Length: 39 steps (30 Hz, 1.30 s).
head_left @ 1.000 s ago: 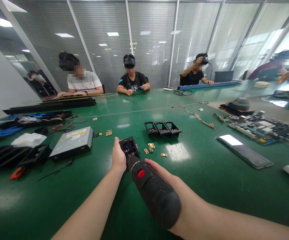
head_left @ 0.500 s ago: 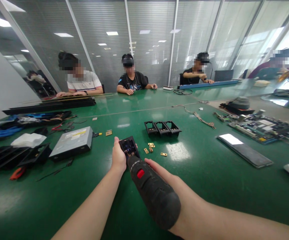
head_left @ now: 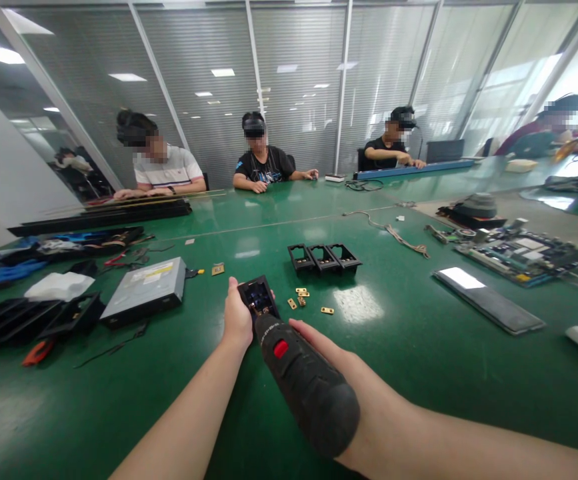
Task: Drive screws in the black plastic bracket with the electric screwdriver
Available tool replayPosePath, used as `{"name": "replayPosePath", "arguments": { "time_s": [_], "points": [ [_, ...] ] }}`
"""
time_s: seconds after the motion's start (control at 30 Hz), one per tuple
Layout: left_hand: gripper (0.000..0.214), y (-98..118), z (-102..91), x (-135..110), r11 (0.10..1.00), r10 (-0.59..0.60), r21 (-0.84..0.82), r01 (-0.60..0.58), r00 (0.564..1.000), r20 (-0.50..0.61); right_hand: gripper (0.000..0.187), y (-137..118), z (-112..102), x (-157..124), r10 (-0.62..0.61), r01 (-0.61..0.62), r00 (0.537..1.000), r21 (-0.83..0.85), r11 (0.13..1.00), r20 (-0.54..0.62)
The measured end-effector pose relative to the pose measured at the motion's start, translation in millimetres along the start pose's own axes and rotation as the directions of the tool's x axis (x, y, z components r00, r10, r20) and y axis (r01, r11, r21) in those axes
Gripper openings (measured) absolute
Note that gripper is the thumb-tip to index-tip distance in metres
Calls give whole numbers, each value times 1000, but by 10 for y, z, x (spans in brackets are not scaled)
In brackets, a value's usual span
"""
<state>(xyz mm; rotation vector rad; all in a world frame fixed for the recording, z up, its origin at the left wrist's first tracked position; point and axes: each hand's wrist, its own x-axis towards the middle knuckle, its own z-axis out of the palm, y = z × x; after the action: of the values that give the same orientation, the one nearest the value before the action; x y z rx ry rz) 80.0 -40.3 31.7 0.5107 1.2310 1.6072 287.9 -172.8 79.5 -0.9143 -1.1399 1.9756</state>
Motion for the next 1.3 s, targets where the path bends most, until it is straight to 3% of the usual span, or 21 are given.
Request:
{"name": "replayPosePath", "arguments": {
  "time_s": [0.1, 0.23, 0.53, 0.6, 0.73, 0.8, 1.03, 1.3],
  "points": [
    [63, -7, -2, 18, 1000, 7, -19, -7, 1000, -9, 94, 116, -75, 47, 38, -38, 999, -16, 999, -16],
    [65, 0, 10, 14, 1000, 3, -8, -3, 1000, -26, 82, 210, -129, 122, 41, -42, 999, -67, 997, -15],
    [67, 42, 52, -39, 1000, -16, -2, 16, 999, -45, 94, 122, -50, 77, -67, 66, 998, -269, 961, 7],
    [68, 49, 57, -47, 1000, -20, 3, 20, 999, -43, 83, 118, -89, 56, -74, 73, 997, -331, 941, 9],
    [67, 41, 49, -44, 1000, -22, -8, 22, 999, -43, 43, 73, -211, 25, -40, 73, 995, -417, 906, 89],
    [66, 29, 38, -31, 1000, -15, -9, 15, 999, -39, 35, 19, -246, 6, -28, 82, 992, -451, 889, 126],
    [69, 14, 26, 3, 1000, -7, 13, 7, 1000, -12, 50, -59, -199, -8, -16, 82, 990, -470, 879, 143],
    [68, 45, 58, -48, 1000, -15, 15, 16, 1000, -22, 51, -63, -181, -3, -8, 73, 991, -482, 873, 136]
  ]
}}
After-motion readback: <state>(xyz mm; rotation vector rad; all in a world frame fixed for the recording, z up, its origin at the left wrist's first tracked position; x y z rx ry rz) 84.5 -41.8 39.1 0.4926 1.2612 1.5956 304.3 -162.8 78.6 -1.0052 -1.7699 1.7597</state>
